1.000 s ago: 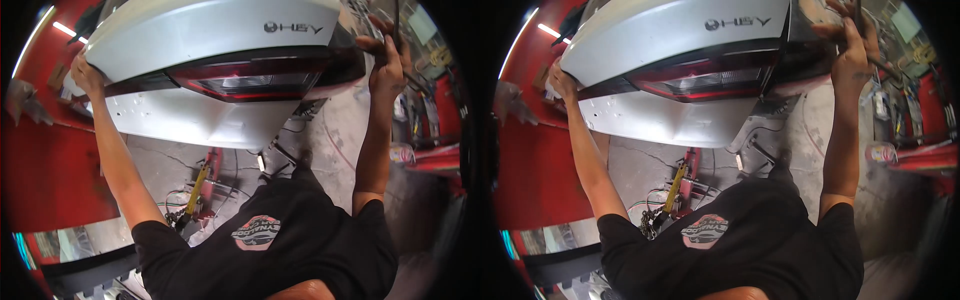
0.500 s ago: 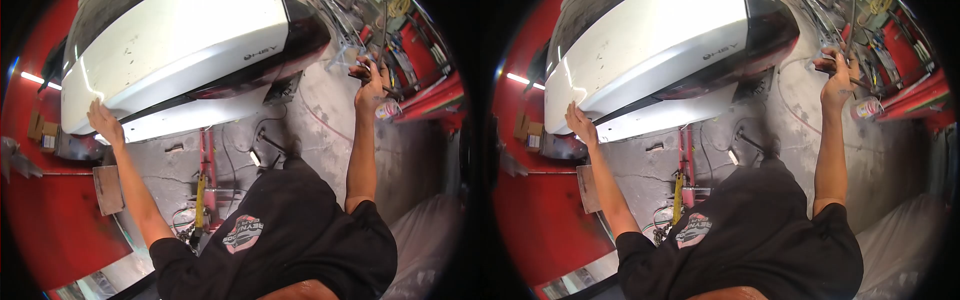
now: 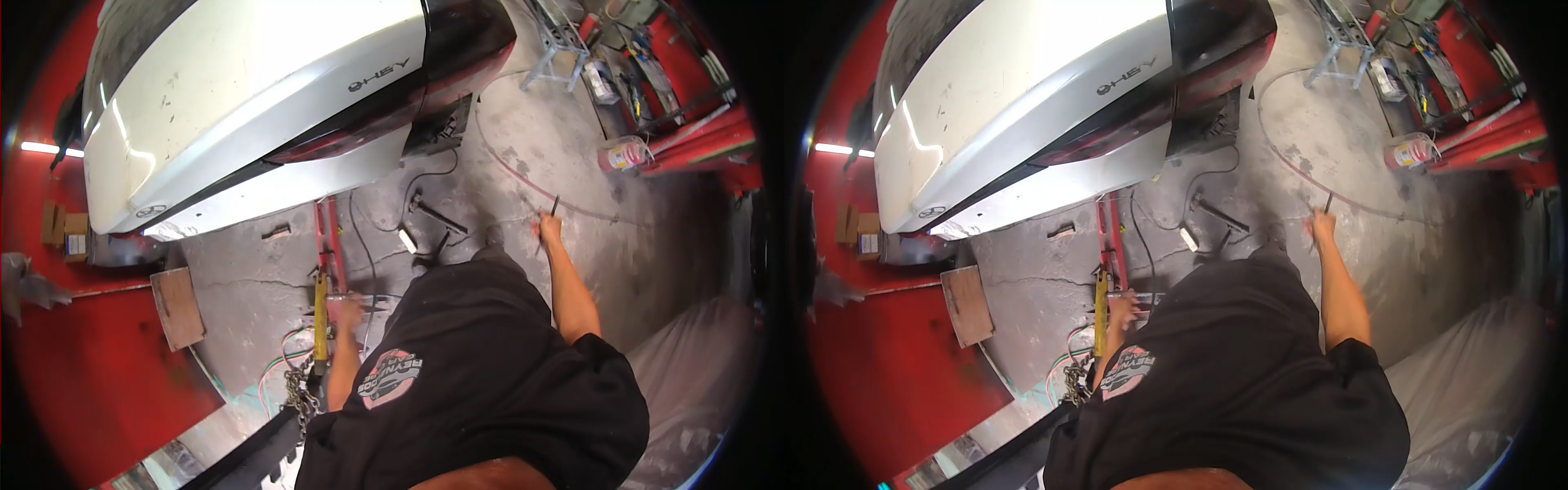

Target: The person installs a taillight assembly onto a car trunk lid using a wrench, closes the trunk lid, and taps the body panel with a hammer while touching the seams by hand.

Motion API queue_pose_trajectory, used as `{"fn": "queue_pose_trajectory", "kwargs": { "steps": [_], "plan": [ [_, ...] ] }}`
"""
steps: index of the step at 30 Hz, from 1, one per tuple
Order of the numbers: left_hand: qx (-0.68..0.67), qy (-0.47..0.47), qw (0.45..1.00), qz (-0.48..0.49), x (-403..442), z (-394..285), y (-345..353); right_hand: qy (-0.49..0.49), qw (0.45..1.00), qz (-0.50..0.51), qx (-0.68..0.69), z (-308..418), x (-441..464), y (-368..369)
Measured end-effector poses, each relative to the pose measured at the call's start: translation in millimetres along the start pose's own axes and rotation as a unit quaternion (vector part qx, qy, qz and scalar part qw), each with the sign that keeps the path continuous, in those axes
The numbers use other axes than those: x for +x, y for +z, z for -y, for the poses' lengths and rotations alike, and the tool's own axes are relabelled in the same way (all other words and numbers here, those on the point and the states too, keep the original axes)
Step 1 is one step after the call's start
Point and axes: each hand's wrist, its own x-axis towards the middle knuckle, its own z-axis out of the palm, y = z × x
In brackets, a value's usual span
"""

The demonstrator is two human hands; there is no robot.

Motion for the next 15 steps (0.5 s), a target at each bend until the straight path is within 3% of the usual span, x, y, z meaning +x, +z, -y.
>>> {"fn": "queue_pose_trajectory", "kwargs": {
  "steps": [2, 3, 5, 7, 8, 9, 10, 12, 14, 15],
  "plan": [
    [0.143, -0.039, 0.988, 0.04, -50, -17, 73, 0.081, 0.993, 0.028, -0.079, -36, 7, -24],
    [0.138, -0.047, 0.989, 0.03, -55, -17, 87, 0.112, 0.988, 0.023, -0.101, -44, 4, -32],
    [0.228, 0.103, 0.967, 0.04, -49, -17, 114, 0.153, 0.976, 0.041, -0.149, -65, 19, -51],
    [0.268, 0.124, 0.954, -0.044, -42, -60, 136, 0.161, 0.966, 0.082, -0.184, -76, 49, -68],
    [0.27, 0.166, 0.939, -0.134, -24, -72, 147, 0.177, 0.96, 0.097, -0.193, -69, 60, -73],
    [0.255, 0.198, 0.932, -0.165, -32, -139, 161, 0.193, 0.953, 0.113, -0.205, -64, 74, -78],
    [0.312, 0.141, 0.92, -0.19, -33, -185, 169, 0.19, 0.948, 0.133, -0.218, -61, 89, -84],
    [0.224, 0.286, 0.874, -0.324, -44, -284, 205, 0.126, 0.945, 0.203, -0.221, -48, 126, -96],
    [0.156, 0.35, 0.839, -0.386, -62, -379, 240, 0.094, 0.941, 0.23, -0.228, -32, 157, -103],
    [0.185, 0.379, 0.805, -0.417, -73, -421, 255, 0.066, 0.939, 0.239, -0.237, -21, 173, -107]
  ]
}}
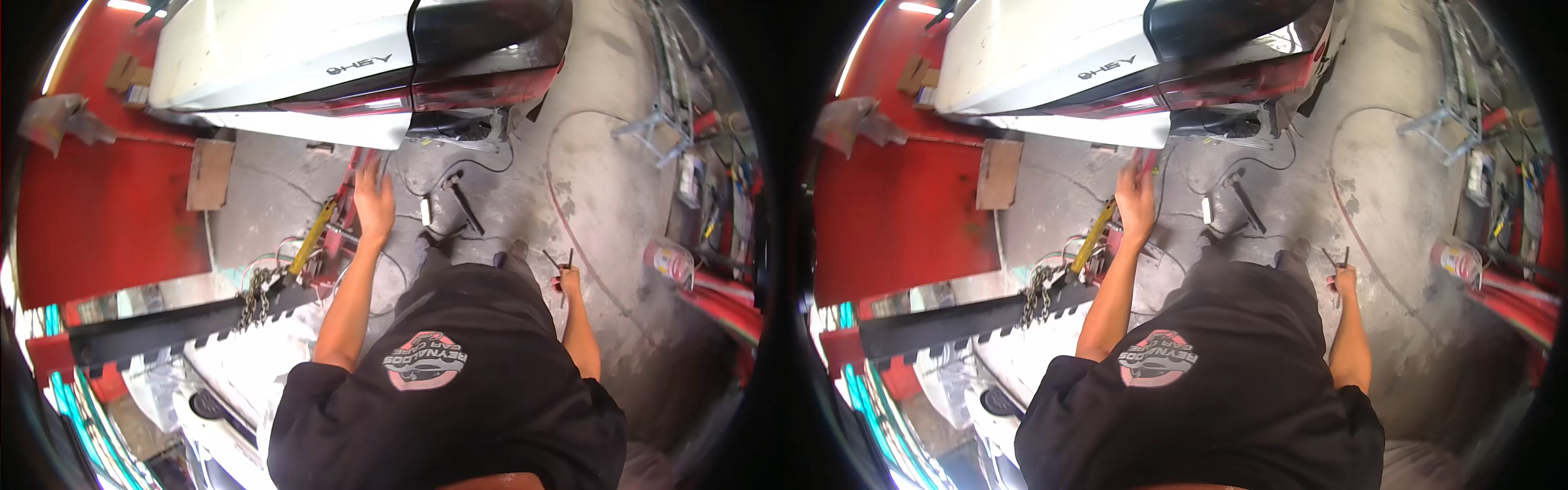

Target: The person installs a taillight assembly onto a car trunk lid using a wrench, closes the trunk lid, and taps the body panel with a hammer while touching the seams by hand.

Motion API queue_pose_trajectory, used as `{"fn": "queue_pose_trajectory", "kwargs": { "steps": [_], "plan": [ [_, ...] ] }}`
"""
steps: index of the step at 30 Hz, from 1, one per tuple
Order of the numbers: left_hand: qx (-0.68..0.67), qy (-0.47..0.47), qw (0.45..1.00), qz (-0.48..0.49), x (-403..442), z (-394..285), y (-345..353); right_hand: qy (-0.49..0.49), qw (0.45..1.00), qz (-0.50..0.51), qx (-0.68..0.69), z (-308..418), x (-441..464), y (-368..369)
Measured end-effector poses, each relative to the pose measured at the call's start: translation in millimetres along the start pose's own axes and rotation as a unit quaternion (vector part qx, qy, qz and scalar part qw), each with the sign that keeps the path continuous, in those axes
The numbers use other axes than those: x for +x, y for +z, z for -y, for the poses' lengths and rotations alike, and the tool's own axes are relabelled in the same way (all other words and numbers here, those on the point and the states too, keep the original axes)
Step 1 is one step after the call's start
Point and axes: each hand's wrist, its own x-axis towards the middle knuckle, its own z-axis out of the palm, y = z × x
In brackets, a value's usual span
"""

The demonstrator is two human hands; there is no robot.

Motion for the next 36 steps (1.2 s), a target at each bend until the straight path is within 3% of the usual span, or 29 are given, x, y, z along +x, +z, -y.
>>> {"fn": "queue_pose_trajectory", "kwargs": {
  "steps": [5, 6, 9, 15, 17, 19, 21, 25, 28, 29, 31, 33, 34, 35, 36],
  "plan": [
    [0.097, 0.088, 0.989, -0.06, 57, -133, -1, -0.029, 0.997, -0.002, -0.067, 42, 29, -66],
    [0.152, 0.12, 0.979, -0.068, 65, -141, 1, -0.028, 0.996, 0.01, -0.087, 46, 37, -77],
    [0.246, 0.101, 0.961, -0.072, 84, -149, 22, -0.043, 0.993, 0.004, -0.109, 51, 58, -103],
    [0.248, 0.109, 0.961, -0.06, 85, -200, 72, -0.053, 0.993, -0.008, -0.109, 37, 58, -107],
    [0.227, 0.113, 0.965, -0.061, 85, -191, 64, -0.051, 0.991, -0.01, -0.12, 25, 59, -97],
    [0.336, 0.166, 0.927, 0.026, 85, -156, 31, -0.014, 0.989, 0.033, -0.147, 12, 64, -87],
    [0.356, 0.157, 0.921, 0.006, 90, -125, 2, -0.006, 0.989, 0.047, -0.14, 17, 54, -76],
    [0.306, -0.015, 0.95, -0.06, 100, -53, -52, -0.044, 0.984, 0.101, -0.139, 35, 12, -67],
    [0.302, -0.1, 0.941, -0.118, 111, -28, -69, -0.041, 0.976, 0.121, -0.174, 55, -10, -63],
    [0.296, -0.065, 0.939, -0.165, 115, -20, -63, -0.043, 0.974, 0.124, -0.187, 58, -14, -63],
    [0.235, -0.018, 0.963, -0.128, 108, -47, -37, -0.037, 0.969, 0.119, -0.214, 58, -13, -67],
    [0.056, 0.047, 0.989, -0.13, 74, -102, 7, -0.035, 0.961, 0.124, -0.246, 75, -37, -65],
    [0.051, 0.0, 0.999, 0.003, 53, -131, 12, -0.041, 0.951, 0.13, -0.277, 74, -34, -65],
    [0.125, 0.096, 0.984, 0.083, 25, -126, 50, -0.046, 0.94, 0.123, -0.316, 77, -36, -64],
    [0.034, 0.196, 0.976, 0.09, -11, -136, 66, -0.047, 0.935, 0.125, -0.328, 79, -38, -64]
  ]
}}
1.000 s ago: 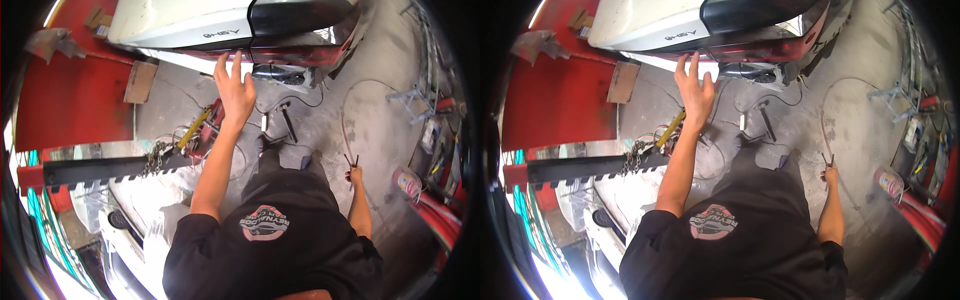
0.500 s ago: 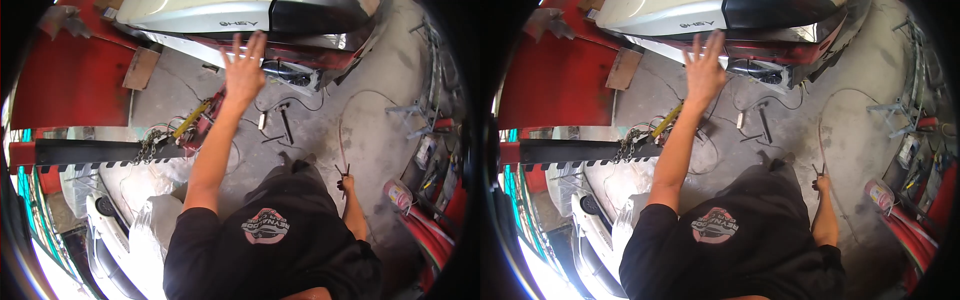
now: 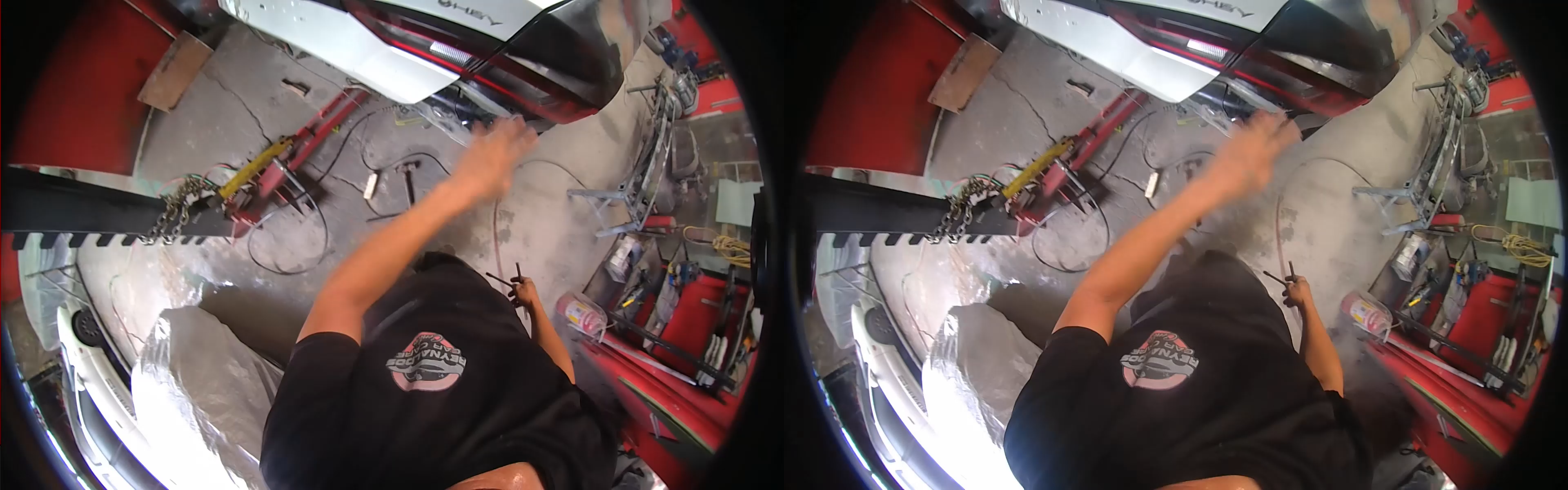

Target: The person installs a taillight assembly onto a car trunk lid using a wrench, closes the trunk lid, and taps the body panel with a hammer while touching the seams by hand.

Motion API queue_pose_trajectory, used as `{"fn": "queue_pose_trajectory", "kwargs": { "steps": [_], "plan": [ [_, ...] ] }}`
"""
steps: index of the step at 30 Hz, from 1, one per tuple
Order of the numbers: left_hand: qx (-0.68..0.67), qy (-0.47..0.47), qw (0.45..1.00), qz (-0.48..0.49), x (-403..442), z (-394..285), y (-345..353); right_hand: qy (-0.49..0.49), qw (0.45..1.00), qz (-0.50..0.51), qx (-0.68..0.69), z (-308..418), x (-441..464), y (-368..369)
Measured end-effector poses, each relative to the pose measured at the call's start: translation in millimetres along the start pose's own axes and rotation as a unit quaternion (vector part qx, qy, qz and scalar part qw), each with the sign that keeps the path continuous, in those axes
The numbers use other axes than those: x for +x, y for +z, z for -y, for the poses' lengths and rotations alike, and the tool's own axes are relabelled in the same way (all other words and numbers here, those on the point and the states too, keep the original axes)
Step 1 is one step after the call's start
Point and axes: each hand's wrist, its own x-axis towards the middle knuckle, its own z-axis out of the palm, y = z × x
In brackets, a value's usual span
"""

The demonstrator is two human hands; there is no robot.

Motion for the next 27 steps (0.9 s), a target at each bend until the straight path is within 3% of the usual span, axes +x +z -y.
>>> {"fn": "queue_pose_trajectory", "kwargs": {
  "steps": [2, 3, 5, 9, 12, 14, 17, 19, 21, 23, 24, 26, 27],
  "plan": [
    [-0.148, 0.063, 0.978, 0.131, -53, -27, 43, 0.0, 1.0, -0.004, -0.018, 12, -5, -5],
    [-0.154, 0.063, 0.978, 0.126, -73, -26, 57, -0.005, 0.999, -0.003, -0.033, 20, -13, -6],
    [-0.296, -0.07, 0.937, 0.169, -104, -19, 73, -0.009, 0.999, -0.007, -0.051, 32, -24, -8],
    [-0.289, -0.269, 0.919, 0.013, -80, 24, 51, -0.055, 0.998, -0.007, -0.04, 40, -29, -9],
    [-0.26, -0.302, 0.914, -0.078, -33, 38, 16, -0.065, 0.997, 0.008, -0.045, 46, -24, -11],
    [-0.28, -0.313, 0.886, -0.199, 0, 39, 0, -0.064, 0.997, 0.015, -0.044, 48, -23, -14],
    [-0.311, -0.31, 0.861, -0.256, 58, 26, 5, -0.068, 0.996, 0.03, -0.048, 43, -14, -27],
    [-0.324, -0.35, 0.818, -0.322, 94, 3, 22, -0.086, 0.994, 0.034, -0.057, 35, -7, -42],
    [-0.335, -0.361, 0.804, -0.333, 96, -11, 30, -0.099, 0.989, 0.043, -0.099, 19, -2, -62],
    [-0.25, -0.256, 0.881, -0.309, 84, -24, 36, -0.126, 0.977, 0.048, -0.164, 15, 16, -85],
    [-0.213, -0.178, 0.926, -0.258, 72, -58, 12, -0.134, 0.973, 0.055, -0.178, 10, 23, -95],
    [-0.19, -0.025, 0.974, -0.118, 46, -76, 38, -0.124, 0.965, 0.074, -0.217, 3, 39, -117],
    [-0.273, -0.067, 0.96, -0.01, 27, -93, 44, -0.114, 0.958, 0.084, -0.248, 0, 48, -127]
  ]
}}
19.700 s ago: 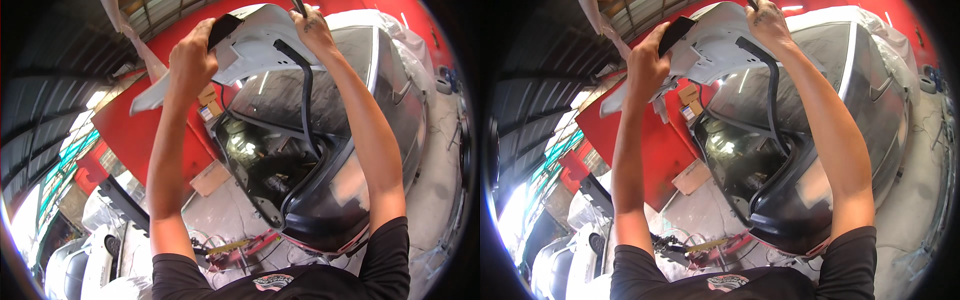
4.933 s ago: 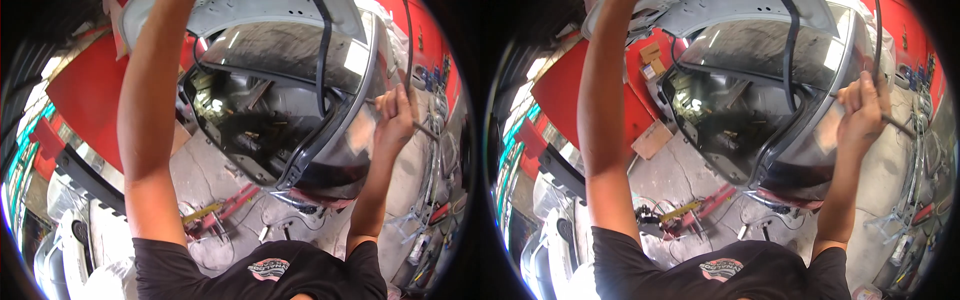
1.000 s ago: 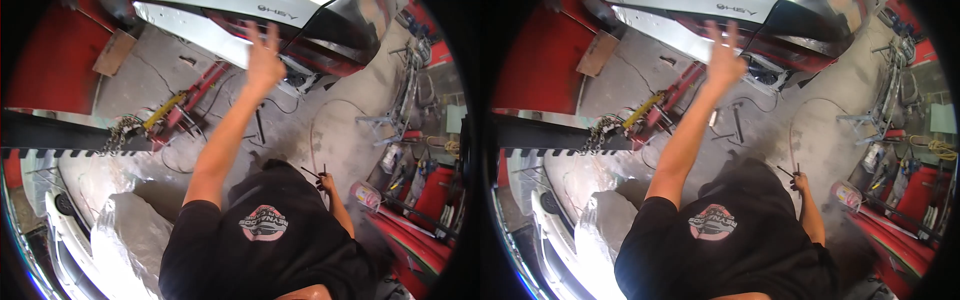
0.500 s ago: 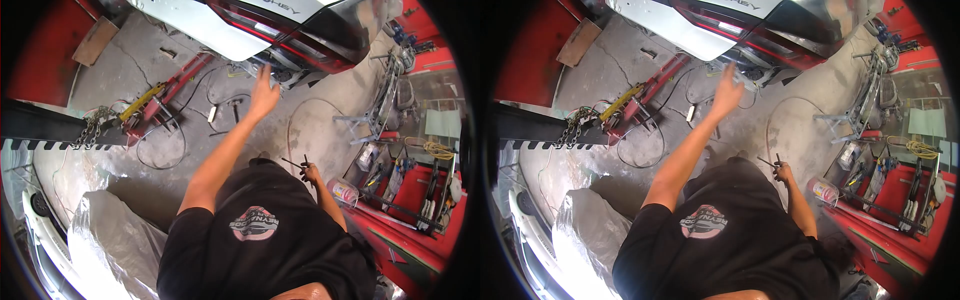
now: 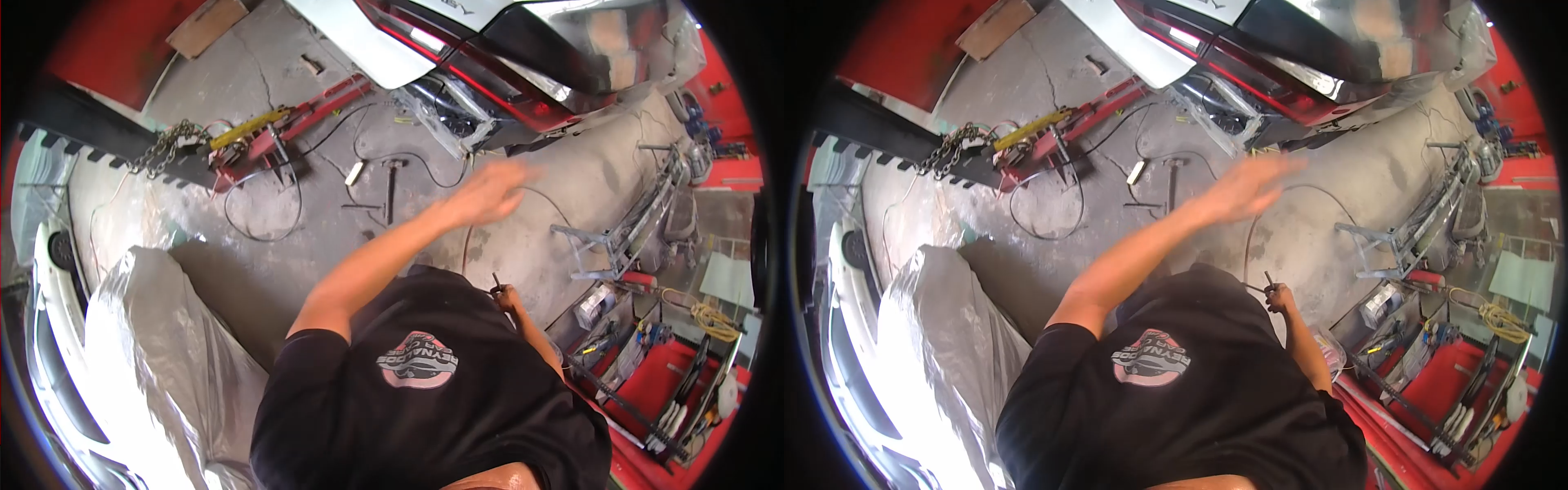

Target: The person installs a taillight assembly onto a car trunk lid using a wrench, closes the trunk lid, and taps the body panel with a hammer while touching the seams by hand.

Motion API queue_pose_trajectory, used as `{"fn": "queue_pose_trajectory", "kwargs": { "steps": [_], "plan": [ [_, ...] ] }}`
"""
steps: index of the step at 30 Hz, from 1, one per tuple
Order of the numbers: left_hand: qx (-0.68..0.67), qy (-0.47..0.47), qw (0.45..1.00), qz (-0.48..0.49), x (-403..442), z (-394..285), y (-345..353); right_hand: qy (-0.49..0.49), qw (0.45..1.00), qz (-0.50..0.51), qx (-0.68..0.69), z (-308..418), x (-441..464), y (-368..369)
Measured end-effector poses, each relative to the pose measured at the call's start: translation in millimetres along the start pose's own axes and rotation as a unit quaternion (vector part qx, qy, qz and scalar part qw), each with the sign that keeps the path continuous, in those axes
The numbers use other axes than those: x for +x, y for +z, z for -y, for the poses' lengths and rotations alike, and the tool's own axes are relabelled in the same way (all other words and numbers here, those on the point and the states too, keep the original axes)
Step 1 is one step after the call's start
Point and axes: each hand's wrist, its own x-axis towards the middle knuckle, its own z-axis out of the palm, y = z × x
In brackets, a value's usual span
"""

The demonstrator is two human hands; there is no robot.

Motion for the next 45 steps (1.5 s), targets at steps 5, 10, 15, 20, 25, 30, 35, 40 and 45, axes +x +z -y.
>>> {"fn": "queue_pose_trajectory", "kwargs": {
  "steps": [5, 10, 15, 20, 25, 30, 35, 40, 45],
  "plan": [
    [0.055, -0.35, 0.927, 0.119, -204, 101, 86, -0.262, 0.895, 0.175, -0.317, -108, 123, -10],
    [0.074, -0.685, 0.7, -0.188, -481, 53, 96, -0.203, 0.926, 0.041, -0.315, 2, 130, 10],
    [0.104, -0.801, 0.52, -0.277, -700, -77, 145, -0.269, 0.87, -0.061, -0.409, 96, 179, 36],
    [-0.129, -0.797, 0.42, -0.415, -660, -141, 172, -0.318, 0.855, -0.072, -0.404, 165, 159, 44],
    [-0.171, -0.723, 0.555, -0.374, -633, -121, 152, -0.412, 0.84, -0.047, -0.349, 181, 125, 109],
    [-0.146, -0.67, 0.589, -0.426, -718, -129, 99, -0.309, 0.919, 0.088, -0.229, 143, 94, 232],
    [-0.017, -0.708, 0.574, -0.411, -885, -120, 73, -0.345, 0.882, 0.067, -0.316, 195, 6, 314],
    [0.017, -0.677, 0.618, -0.4, -917, -95, 1, -0.439, 0.859, -0.036, -0.262, 270, 22, 344],
    [0.041, -0.612, 0.665, -0.427, -865, -53, -96, -0.189, 0.965, 0.1, -0.151, 358, 7, 355]
  ]
}}
